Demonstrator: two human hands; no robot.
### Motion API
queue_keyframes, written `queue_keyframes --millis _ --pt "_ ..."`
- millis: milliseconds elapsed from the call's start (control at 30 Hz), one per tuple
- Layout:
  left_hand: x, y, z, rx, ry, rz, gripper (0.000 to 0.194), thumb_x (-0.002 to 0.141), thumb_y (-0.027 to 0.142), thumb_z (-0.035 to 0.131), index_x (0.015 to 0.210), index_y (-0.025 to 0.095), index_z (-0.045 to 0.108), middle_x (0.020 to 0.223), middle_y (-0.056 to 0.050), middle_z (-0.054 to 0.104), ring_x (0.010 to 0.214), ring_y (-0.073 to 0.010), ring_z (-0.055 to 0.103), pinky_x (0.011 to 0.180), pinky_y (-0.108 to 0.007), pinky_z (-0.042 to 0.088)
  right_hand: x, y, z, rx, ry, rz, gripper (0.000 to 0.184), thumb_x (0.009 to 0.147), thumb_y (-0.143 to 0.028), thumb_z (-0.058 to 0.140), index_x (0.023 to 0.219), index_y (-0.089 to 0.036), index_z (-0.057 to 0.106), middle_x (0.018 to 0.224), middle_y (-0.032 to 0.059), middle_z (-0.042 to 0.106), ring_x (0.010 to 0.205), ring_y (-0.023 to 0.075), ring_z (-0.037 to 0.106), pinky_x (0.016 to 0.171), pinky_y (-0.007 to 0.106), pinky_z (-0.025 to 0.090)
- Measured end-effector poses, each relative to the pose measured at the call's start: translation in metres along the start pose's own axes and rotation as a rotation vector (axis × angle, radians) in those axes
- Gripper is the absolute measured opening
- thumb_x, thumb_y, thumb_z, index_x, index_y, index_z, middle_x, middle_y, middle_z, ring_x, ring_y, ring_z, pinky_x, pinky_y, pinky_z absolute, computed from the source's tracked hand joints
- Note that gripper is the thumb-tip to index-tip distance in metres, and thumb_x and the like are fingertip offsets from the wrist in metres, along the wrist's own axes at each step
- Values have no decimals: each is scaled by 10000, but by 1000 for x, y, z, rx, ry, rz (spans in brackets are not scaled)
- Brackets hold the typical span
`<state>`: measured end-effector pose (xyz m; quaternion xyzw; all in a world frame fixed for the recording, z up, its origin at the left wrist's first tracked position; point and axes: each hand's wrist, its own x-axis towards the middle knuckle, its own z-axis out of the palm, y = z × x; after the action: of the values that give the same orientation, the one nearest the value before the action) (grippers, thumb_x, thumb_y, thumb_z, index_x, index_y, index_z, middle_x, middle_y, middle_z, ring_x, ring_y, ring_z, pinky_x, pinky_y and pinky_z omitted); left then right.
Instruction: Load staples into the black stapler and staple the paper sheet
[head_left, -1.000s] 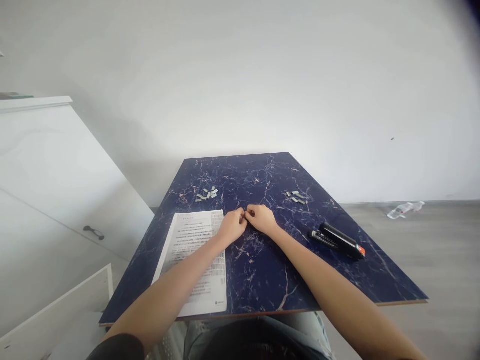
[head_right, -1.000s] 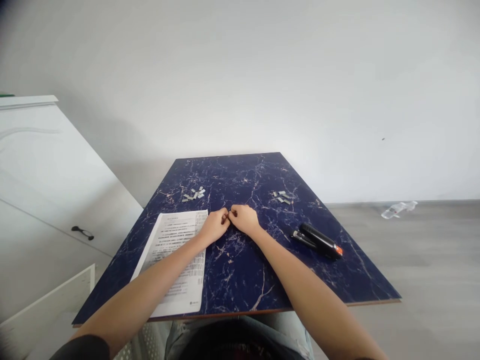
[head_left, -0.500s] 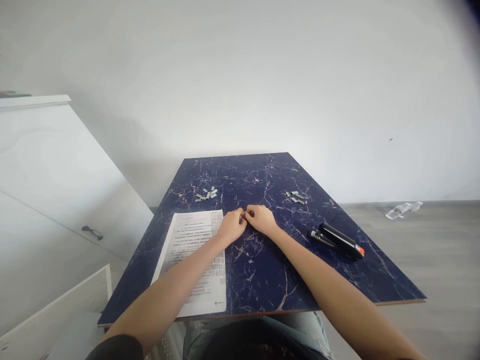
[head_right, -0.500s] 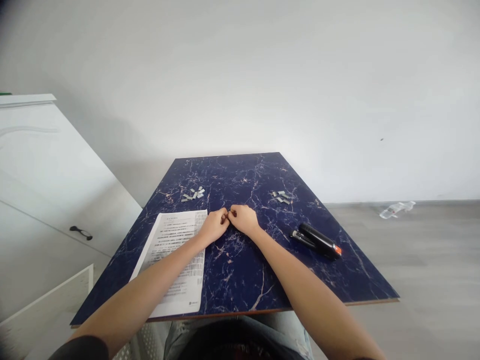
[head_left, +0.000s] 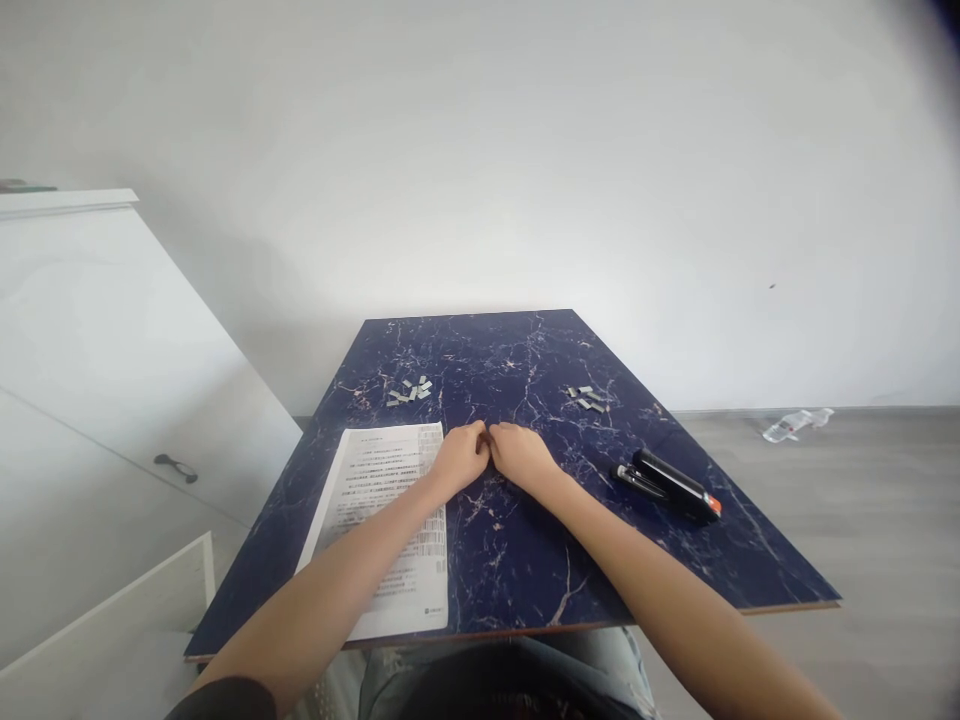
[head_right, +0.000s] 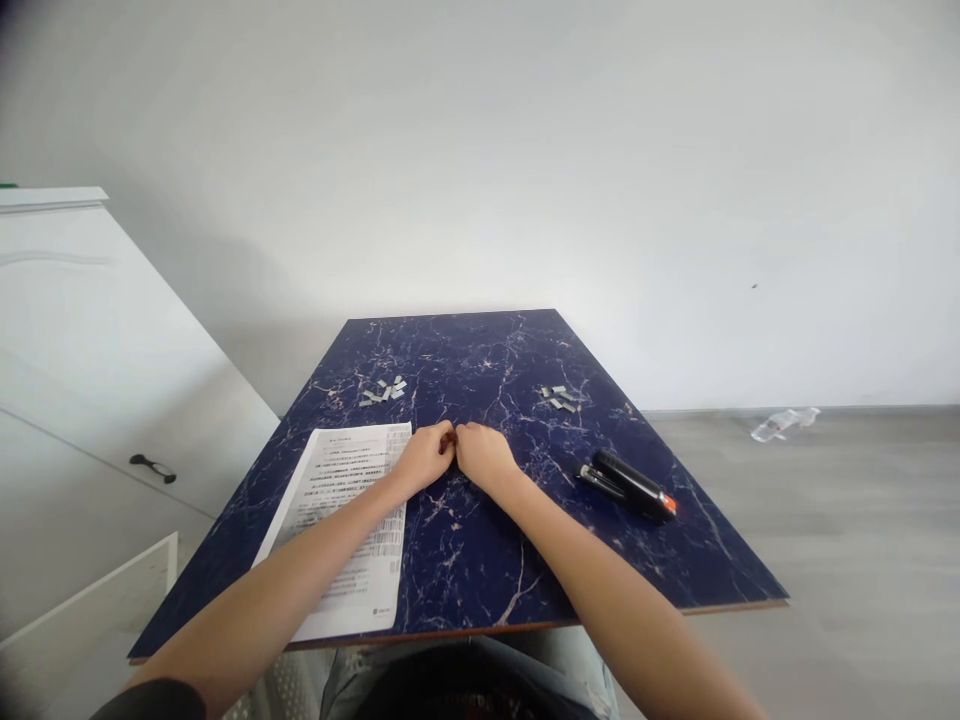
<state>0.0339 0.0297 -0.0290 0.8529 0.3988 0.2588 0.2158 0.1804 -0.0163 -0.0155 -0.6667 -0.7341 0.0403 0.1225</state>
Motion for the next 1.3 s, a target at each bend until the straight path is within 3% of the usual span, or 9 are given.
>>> queue_keyframes --millis 267,367,500,633,767,900,1000,1133,1300 --pt "-1 2 -1 11 -21 -35 142 811 99 515 808 212 601 696 -7 647 644 -168 588 621 -274 377 -80 -2 -17 44 -5 -222 133 973 -237 500 905 -209 611 918 62 637 866 202 603 771 298 464" --pt "-1 2 0 10 -23 -26 133 819 107 519 808 209 603 694 -6 651 640 -165 589 617 -274 372 -118 30 -31 91 236 -182 148 1001 -235 465 963 -225 607 932 65 631 901 215 595 861 343 470" --pt "-1 2 0 3 -21 -10 132 823 102 520 791 205 596 692 -8 653 629 -160 587 609 -273 368 -163 94 -45 -35 641 114 182 951 -386 595 1064 -247 629 1154 105 646 1067 283 590 1030 456 403" --pt "-1 2 0 1 -14 -21 138 815 94 525 777 205 599 682 -6 652 622 -159 588 605 -273 366 -186 152 -42 -84 606 280 503 875 -600 596 1248 -262 598 1320 112 621 1240 371 538 1055 533 388" --pt "-1 1 1 -57 -12 -34 136 813 98 531 777 203 609 676 1 654 614 -151 589 610 -267 380 -191 182 -30 97 470 383 464 845 -578 605 1196 -276 628 1037 65 737 917 301 707 796 415 531" --pt "1 0 -2 -262 -3 -96 105 863 227 573 781 198 631 694 3 656 646 -145 599 635 -259 422 -184 174 -30 143 511 505 465 787 -599 657 1116 -272 684 841 48 741 780 307 719 686 397 525" --pt "6 -1 -9 -522 106 -153 355 954 441 483 750 184 617 663 -8 615 636 -138 571 631 -255 439 -168 148 -39 216 531 496 476 780 -592 679 1114 -253 694 848 46 745 767 277 711 689 370 525" --pt "13 -7 -23 -888 360 -257 485 993 522 367 734 179 591 575 6 505 503 -103 446 492 -226 336 -126 104 -52 313 387 324 369 798 -466 699 1095 -245 700 910 41 755 788 236 701 717 331 519" --pt "20 -19 -56 -1018 693 -298 405 959 471 429 662 200 476 519 37 387 433 -81 331 438 -213 254 -54 64 -53 411 228 83 293 790 -347 703 1062 -239 713 948 48 758 825 234 694 747 335 510"
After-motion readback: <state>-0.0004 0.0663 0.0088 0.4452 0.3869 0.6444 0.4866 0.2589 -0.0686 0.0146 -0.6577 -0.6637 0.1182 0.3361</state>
